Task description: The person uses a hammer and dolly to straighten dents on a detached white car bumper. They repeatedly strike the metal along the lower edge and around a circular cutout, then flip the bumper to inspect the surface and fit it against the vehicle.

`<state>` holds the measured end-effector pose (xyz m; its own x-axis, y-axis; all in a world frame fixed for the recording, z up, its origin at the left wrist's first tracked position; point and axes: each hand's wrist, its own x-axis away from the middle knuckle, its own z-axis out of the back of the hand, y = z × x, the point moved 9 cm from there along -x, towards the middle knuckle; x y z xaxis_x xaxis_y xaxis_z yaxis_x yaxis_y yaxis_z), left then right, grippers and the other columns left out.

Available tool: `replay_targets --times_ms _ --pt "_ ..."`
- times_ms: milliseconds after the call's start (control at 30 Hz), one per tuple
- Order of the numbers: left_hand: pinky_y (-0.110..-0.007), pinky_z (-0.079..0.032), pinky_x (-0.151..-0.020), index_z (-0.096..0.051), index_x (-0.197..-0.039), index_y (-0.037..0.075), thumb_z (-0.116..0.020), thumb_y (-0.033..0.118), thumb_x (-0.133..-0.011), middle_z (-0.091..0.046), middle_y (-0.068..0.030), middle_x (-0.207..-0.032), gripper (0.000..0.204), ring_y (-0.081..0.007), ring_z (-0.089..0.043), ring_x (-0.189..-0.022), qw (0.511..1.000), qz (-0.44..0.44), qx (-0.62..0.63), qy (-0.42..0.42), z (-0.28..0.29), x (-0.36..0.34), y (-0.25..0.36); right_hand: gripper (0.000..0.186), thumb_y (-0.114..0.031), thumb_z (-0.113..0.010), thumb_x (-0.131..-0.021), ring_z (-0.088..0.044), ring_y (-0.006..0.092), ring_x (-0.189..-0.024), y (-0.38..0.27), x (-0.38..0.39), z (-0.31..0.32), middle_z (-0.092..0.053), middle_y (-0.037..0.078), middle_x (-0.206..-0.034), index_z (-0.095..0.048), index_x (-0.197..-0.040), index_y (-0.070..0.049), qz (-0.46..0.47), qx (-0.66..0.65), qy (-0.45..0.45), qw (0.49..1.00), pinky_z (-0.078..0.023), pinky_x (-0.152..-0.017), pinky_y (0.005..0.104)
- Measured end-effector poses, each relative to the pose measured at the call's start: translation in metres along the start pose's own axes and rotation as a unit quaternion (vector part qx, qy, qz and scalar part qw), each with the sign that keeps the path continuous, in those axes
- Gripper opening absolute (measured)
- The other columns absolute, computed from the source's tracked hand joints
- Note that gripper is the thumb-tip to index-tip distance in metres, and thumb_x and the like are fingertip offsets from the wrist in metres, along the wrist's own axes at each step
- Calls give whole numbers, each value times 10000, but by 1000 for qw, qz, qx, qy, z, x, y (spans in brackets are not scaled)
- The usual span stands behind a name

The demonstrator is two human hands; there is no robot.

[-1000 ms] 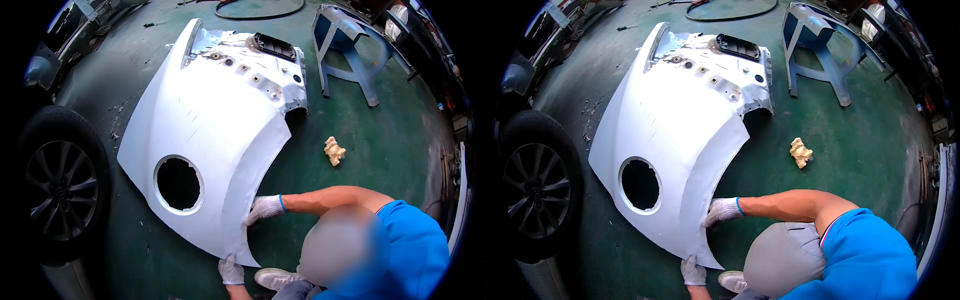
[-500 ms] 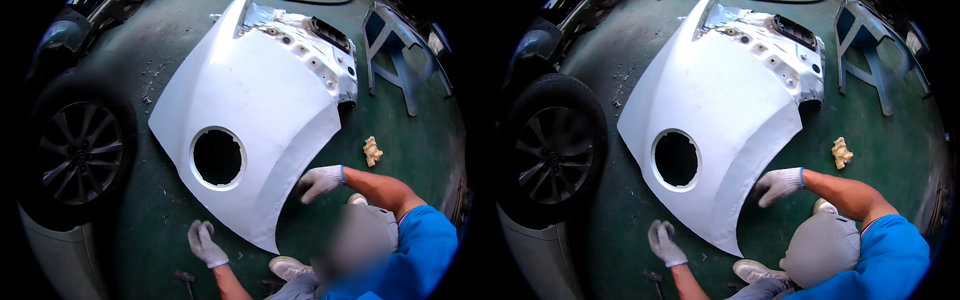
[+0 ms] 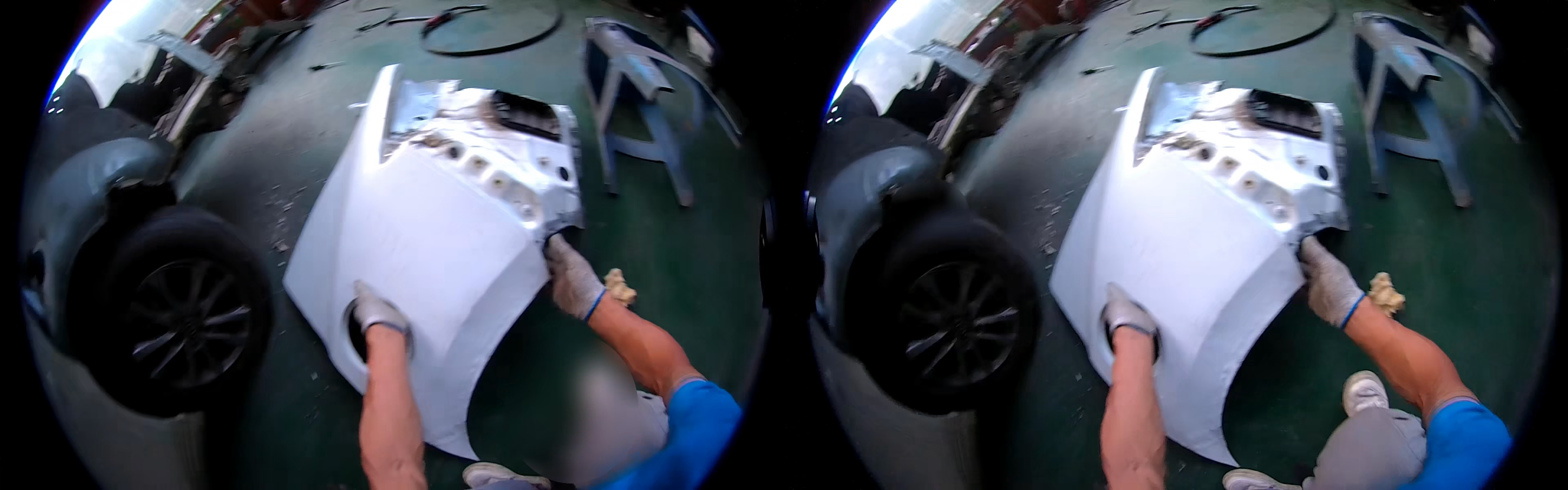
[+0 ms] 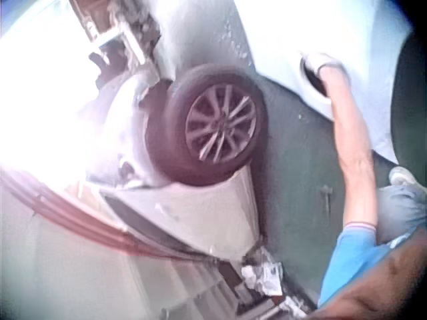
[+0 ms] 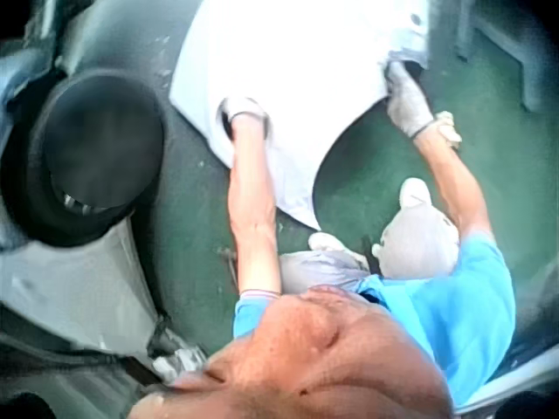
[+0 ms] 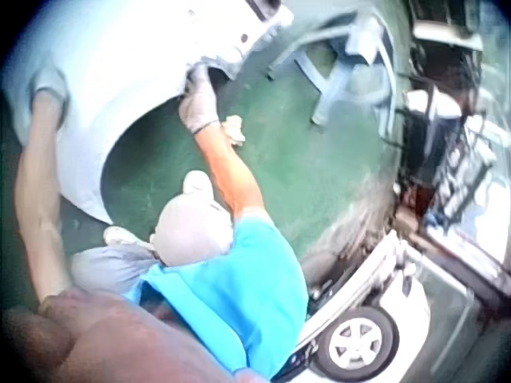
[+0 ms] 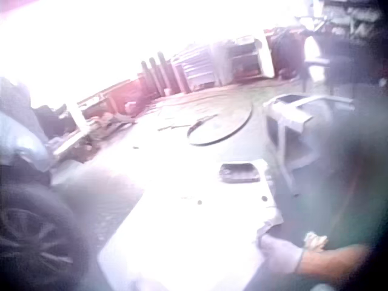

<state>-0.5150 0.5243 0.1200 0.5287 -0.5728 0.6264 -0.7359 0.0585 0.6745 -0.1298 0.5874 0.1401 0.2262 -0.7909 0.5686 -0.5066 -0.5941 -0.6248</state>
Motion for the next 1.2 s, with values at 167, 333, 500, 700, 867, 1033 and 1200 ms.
replay_targets --times_ms 167,333,500,700,867,1033,1200 --pt "-395 -577 -755 -687 -1018 -68 -593 647 -947 -723 -174 -1023 724 -292 -674 -828 941 -59 -162 290 5 23 -3 547 -498 -570 -1023 -619 208 -1172 -4 -25 -6 -663 69 -1281 -576 -1374 -77 16 -119 -17 993 -490 -1019 369" --pt "-374 -565 -761 -661 -1064 -109 -558 554 -1009 -711 -172 -993 673 -276 -666 -817 956 -115 -110 248 -30 84 39 593 -473 -580 -1026 -602 221 -1179 -6 -20 3 -627 83 -1327 -532 -1429 -41 64 -41 80 994 -488 -1008 351" --pt "-356 -512 -714 -667 -1081 -37 -585 613 -979 -662 -73 -926 663 -208 -573 -770 932 -180 -190 251 -73 123 91 632 -499 -553 -1034 -587 214 -1196 -16 -13 -8 -606 98 -1356 -522 -1426 -5 80 -52 74 993 -478 -1017 336" --pt "-337 -515 -741 -659 -1062 -50 -578 555 -1006 -659 -71 -920 613 -188 -582 -797 887 -299 -248 248 -112 181 110 583 -511 -531 -1045 -612 167 -1042 -3 -29 6 -677 60 -1165 -629 -1295 6 73 -30 66 995 -493 -929 313" --pt "-331 -527 -837 -649 -1069 -79 -579 397 -1039 -675 -111 -976 482 -179 -608 -866 873 -458 -13 167 -86 161 81 683 -572 -555 -1007 -550 216 -1247 80 -127 14 -584 76 -1401 -501 -1465 -68 -60 -148 -76 984 -411 -1091 372" --pt "-395 -506 -906 -589 -1216 -98 -572 368 -1029 -649 -177 -1130 502 -248 -602 -963 787 -560 -117 233 -105 196 22 788 -653 -516 -984 -444 239 -1398 79 -168 -25 -486 67 -1542 -419 -1541 -104 -166 -130 -161 964 -313 -1193 380" --pt "-412 -472 -1008 -519 -1356 -102 -518 404 -1053 -590 -225 -1317 589 -286 -585 -1126 756 -562 -92 324 -51 166 17 692 -572 -548 -1000 -519 239 -1319 104 -191 -44 -580 90 -1435 -487 -1481 -78 -158 -126 -180 963 -353 -1164 370"
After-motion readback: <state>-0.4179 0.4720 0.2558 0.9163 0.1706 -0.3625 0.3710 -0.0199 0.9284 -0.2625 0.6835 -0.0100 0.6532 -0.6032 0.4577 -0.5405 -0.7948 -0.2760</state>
